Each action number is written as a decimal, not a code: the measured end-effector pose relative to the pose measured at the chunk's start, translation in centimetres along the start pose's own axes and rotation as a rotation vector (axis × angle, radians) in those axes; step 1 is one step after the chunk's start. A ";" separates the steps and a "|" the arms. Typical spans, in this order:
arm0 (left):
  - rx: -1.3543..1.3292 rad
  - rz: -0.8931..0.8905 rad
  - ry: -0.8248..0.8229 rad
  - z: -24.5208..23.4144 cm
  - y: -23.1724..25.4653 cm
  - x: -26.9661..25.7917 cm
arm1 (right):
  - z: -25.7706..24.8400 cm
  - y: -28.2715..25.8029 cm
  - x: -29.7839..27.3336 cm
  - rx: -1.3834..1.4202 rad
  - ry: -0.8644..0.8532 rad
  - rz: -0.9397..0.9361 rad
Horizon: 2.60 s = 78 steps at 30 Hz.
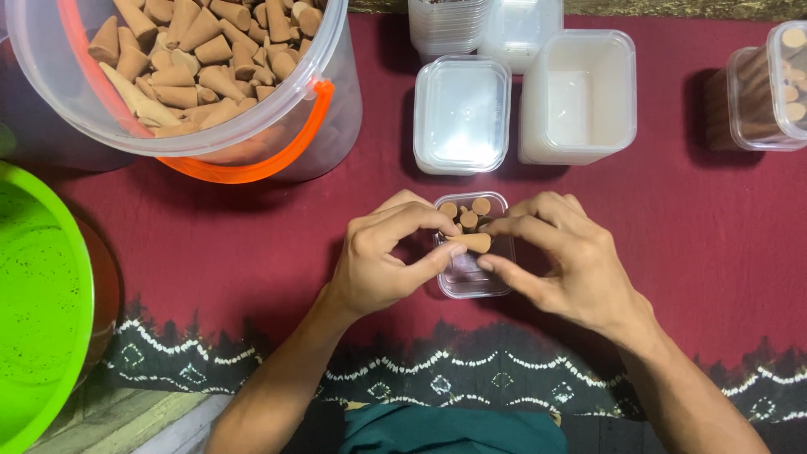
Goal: Packing incense cones from a large storage bucket into small individual plastic containers.
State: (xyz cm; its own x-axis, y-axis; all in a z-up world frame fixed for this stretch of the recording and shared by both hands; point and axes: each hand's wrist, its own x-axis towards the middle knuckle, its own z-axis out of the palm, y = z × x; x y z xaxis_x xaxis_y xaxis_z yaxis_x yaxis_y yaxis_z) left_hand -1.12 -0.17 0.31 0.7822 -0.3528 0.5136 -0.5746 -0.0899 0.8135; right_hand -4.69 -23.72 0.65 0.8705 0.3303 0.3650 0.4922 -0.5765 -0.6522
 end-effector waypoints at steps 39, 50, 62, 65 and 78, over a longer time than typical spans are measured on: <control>0.302 0.175 -0.122 0.1 -0.5 -0.2 | 1.0 0.8 -0.1 -0.466 -0.164 0.023; 0.394 0.130 -0.244 0.2 -0.9 -0.7 | 1.1 1.0 -0.2 -0.490 -0.172 0.003; 0.441 0.122 -0.268 0.3 -1.2 -1.0 | 0.5 1.2 -0.6 -0.467 -0.191 0.009; 0.443 0.120 -0.272 0.4 -1.2 -1.0 | 0.0 1.1 -0.5 -0.445 -0.203 0.025; 0.437 0.126 -0.269 0.4 -1.1 -0.9 | -0.4 1.2 -0.3 -0.383 -0.214 0.036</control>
State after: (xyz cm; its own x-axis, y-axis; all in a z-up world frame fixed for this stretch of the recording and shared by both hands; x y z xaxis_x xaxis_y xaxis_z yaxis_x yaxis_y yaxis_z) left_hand -1.28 -0.13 -1.17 0.6441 -0.6071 0.4653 -0.7520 -0.3911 0.5307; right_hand -4.32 -24.80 -0.03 0.8865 0.4286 0.1742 0.4626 -0.8130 -0.3537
